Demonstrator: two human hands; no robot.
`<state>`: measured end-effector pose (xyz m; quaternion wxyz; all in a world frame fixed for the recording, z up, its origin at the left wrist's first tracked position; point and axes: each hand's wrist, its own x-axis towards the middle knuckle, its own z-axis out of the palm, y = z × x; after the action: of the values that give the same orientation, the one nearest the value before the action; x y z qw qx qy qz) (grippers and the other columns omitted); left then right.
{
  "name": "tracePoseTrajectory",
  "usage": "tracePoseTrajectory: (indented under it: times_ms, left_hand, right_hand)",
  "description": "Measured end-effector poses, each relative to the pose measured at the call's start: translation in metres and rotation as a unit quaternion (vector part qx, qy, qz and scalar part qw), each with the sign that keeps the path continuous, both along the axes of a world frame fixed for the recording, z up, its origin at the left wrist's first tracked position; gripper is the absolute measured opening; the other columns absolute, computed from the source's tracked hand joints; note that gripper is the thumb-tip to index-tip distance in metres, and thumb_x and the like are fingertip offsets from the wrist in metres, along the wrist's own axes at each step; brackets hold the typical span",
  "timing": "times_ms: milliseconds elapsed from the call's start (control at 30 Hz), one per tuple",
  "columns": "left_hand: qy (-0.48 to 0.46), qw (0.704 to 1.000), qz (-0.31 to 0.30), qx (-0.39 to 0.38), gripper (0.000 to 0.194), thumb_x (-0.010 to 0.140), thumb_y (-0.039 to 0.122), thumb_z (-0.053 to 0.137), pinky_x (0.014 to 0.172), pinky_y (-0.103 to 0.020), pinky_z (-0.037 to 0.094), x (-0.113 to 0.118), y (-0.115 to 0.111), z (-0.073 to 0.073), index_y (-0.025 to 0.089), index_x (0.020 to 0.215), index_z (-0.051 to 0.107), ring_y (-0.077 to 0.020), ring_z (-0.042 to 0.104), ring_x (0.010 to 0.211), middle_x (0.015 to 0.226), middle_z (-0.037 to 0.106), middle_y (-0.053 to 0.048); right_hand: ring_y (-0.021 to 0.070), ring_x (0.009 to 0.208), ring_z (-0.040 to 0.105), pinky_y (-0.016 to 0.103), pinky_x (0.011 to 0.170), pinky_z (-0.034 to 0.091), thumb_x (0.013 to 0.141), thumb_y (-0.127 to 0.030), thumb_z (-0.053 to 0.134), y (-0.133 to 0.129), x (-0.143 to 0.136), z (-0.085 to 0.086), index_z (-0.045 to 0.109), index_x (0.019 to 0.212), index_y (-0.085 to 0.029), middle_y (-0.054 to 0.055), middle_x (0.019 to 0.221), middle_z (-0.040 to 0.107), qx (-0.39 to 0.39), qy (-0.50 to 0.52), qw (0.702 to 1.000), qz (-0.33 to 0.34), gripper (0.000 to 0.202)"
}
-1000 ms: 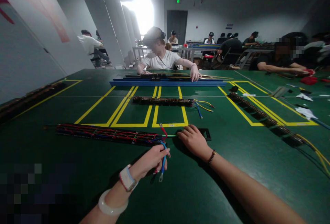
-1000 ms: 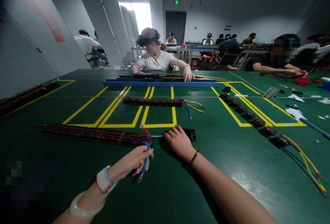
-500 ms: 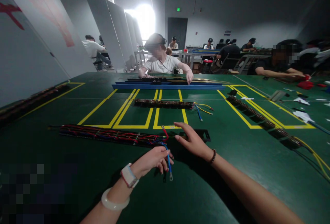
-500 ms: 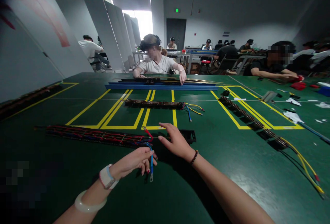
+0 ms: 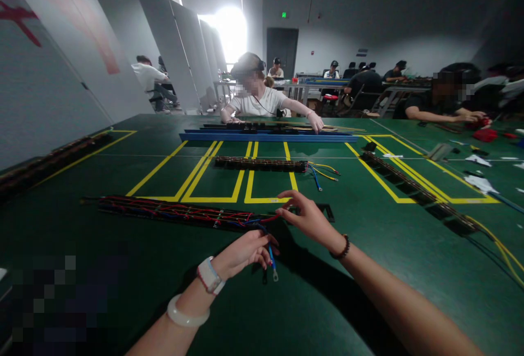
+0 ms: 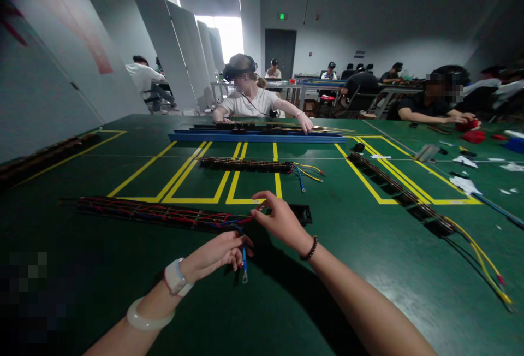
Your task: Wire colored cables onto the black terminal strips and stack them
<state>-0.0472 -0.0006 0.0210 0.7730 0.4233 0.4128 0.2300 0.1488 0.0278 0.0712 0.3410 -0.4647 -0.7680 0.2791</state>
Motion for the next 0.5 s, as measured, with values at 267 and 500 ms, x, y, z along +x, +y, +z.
tracePoseTrajectory:
  times_ms: [267, 500]
  left_hand:
    - [0.032, 0.999, -0.014, 0.032, 0.034, 0.081, 0.044, 0.058, 0.047, -0.019, 0.037, 0.000, 0.000, 0.003, 0.012, 0.092, 0.054, -0.0058, 0.054, 0.053, 0.090, 0.067, -0.010]
    - [0.032, 0.999, -0.007, 0.020, 0.032, 0.082, 0.042, 0.058, 0.053, -0.021, 0.041, 0.002, -0.002, 0.008, 0.012, 0.093, 0.054, -0.0074, 0.056, 0.058, 0.090, 0.066, -0.010]
  right_hand:
    - [0.0181, 0.092, 0.061, 0.030, 0.081, 0.043, 0.073, -0.022, 0.066, 0.033, 0.032, -0.017, 0.065, 0.099, -0.021, 0.003, 0.097, 0.068, -0.018, -0.176, 0.984, 0.021, 0.027]
    - [0.0221, 0.107, 0.056, 0.037, 0.095, 0.038, 0.075, -0.025, 0.065, 0.037, 0.032, -0.025, 0.064, 0.112, -0.023, 0.007, 0.112, 0.064, -0.013, -0.227, 0.972, 0.065, 0.037]
